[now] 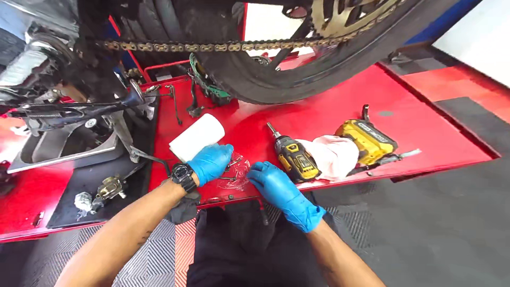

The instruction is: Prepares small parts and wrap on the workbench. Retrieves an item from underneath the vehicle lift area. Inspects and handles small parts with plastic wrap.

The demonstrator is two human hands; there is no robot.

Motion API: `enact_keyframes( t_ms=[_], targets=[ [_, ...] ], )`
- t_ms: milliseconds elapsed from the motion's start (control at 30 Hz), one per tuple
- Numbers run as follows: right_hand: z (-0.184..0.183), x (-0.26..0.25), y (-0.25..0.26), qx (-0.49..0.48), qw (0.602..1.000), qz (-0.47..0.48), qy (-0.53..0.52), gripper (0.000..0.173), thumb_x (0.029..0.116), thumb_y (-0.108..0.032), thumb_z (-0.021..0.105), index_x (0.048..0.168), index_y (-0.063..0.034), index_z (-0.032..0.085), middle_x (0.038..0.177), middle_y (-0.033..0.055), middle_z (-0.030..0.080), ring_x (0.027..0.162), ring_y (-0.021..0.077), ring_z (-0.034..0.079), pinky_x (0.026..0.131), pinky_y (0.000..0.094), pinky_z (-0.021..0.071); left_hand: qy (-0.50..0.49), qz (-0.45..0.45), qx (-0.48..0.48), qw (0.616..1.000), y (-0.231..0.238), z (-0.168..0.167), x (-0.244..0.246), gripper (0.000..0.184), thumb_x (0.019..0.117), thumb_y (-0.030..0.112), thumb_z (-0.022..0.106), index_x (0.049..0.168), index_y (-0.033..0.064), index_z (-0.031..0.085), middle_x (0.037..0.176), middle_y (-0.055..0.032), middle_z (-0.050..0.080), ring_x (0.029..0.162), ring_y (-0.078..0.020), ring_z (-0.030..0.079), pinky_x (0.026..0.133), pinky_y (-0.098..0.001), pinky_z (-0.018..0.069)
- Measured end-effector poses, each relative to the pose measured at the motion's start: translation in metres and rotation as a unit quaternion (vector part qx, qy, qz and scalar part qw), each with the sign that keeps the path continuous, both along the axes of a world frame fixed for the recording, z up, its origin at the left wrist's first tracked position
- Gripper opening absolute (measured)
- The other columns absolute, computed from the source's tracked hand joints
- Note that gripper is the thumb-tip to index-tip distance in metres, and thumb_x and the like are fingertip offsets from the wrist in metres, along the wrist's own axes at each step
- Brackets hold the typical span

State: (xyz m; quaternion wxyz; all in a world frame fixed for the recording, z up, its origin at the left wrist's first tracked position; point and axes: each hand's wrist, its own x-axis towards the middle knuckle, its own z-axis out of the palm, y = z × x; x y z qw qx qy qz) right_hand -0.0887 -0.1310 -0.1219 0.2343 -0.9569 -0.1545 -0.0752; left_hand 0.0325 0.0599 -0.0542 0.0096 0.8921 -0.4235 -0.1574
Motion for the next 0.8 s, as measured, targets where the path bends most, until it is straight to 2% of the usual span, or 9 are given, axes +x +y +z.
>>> enact_keyframes(
  t_ms=[100, 200, 300, 400, 467, 567, 733, 800],
  targets=[
    [-0.006, 0.004, 0.002, -0.011, 0.998, -0.005, -0.063, 0.014, 0.0970, -0.009, 0.060, 0.096, -0.0052, 0.073, 0.101, 0.0161, 0.071, 0.095, 0.0362, 0.069, 0.080, 0.0511, 0.0567, 0.019, 0.006, -0.055, 0.998, 0.010, -0.005, 0.008, 0.034, 0.1018, 0.012, 0.053, 0.133, -0.0005, 0.055, 0.117, -0.0232, 0.066, 0.114, -0.0424, 0.063, 0.097, -0.0594, 0.0500],
    [0.001, 0.002, 0.000, 0.006, 0.996, -0.014, -0.089, 0.017, 0.0993, -0.012, 0.057, 0.098, -0.0059, 0.072, 0.101, 0.0148, 0.071, 0.095, 0.0342, 0.069, 0.080, 0.0500, 0.0571, 0.027, 0.016, -0.158, 0.987, 0.026, -0.006, 0.003, 0.035, 0.1025, 0.016, 0.057, 0.133, -0.0002, 0.056, 0.116, -0.0190, 0.069, 0.114, -0.0376, 0.065, 0.101, -0.0564, 0.0494],
    [0.016, 0.009, -0.004, 0.038, 0.997, -0.004, -0.070, 0.019, 0.1001, -0.016, 0.056, 0.101, -0.0083, 0.073, 0.103, 0.0122, 0.072, 0.097, 0.0314, 0.069, 0.083, 0.0490, 0.0565, -0.011, 0.037, -0.270, 0.962, 0.051, -0.005, -0.015, 0.028, 0.1017, 0.019, 0.059, 0.121, 0.0003, 0.064, 0.102, -0.0139, 0.072, 0.098, -0.0290, 0.071, 0.092, -0.0490, 0.0559],
    [0.036, 0.033, -0.005, 0.050, 0.997, 0.054, -0.033, 0.021, 0.1011, -0.020, 0.055, 0.103, -0.0095, 0.073, 0.100, 0.0104, 0.072, 0.097, 0.0282, 0.069, 0.085, 0.0478, 0.0556, -0.031, 0.085, -0.326, 0.941, 0.075, -0.015, -0.029, 0.028, 0.1009, 0.027, 0.061, 0.111, 0.0023, 0.068, 0.091, -0.0100, 0.072, 0.084, -0.0213, 0.071, 0.081, -0.0420, 0.0590],
    [0.046, 0.058, -0.001, 0.052, 0.993, 0.108, 0.012, 0.021, 0.1009, -0.020, 0.056, 0.103, -0.0081, 0.073, 0.102, 0.0103, 0.072, 0.100, 0.0273, 0.068, 0.088, 0.0480, 0.0540, -0.040, 0.123, -0.330, 0.935, 0.084, -0.021, -0.037, 0.030, 0.0997, 0.032, 0.062, 0.108, 0.0044, 0.070, 0.089, -0.0077, 0.072, 0.081, -0.0183, 0.070, 0.077, -0.0392, 0.0591],
    [0.052, 0.103, 0.010, 0.044, 0.979, 0.176, 0.092, 0.022, 0.1007, -0.019, 0.056, 0.104, -0.0039, 0.072, 0.103, 0.0129, 0.071, 0.103, 0.0264, 0.067, 0.092, 0.0482, 0.0515, -0.048, 0.156, -0.311, 0.936, 0.085, -0.025, -0.043, 0.035, 0.0980, 0.038, 0.064, 0.107, 0.0050, 0.071, 0.089, -0.0080, 0.074, 0.083, -0.0213, 0.072, 0.078, -0.0451, 0.0587],
    [0.046, 0.154, 0.034, 0.001, 0.963, 0.197, 0.184, 0.017, 0.0986, -0.016, 0.060, 0.099, -0.0032, 0.071, 0.088, 0.0105, 0.067, 0.083, 0.0220, 0.064, 0.077, 0.0447, 0.0514, -0.080, 0.186, -0.299, 0.932, 0.078, -0.025, -0.037, 0.041, 0.0978, 0.044, 0.062, 0.109, 0.0050, 0.071, 0.095, -0.0108, 0.074, 0.088, -0.0258, 0.073, 0.080, -0.0480, 0.0586],
    [0.046, 0.165, 0.040, -0.010, 0.958, 0.200, 0.207, 0.016, 0.0980, -0.014, 0.061, 0.099, -0.0016, 0.071, 0.087, 0.0113, 0.066, 0.080, 0.0218, 0.062, 0.074, 0.0441, 0.0500, -0.103, 0.192, -0.288, 0.933, 0.072, -0.023, -0.039, 0.049, 0.0947, 0.051, 0.064, 0.109, 0.0047, 0.071, 0.096, -0.0126, 0.073, 0.088, -0.0287, 0.072, 0.077, -0.0499, 0.0584]
  ],
)
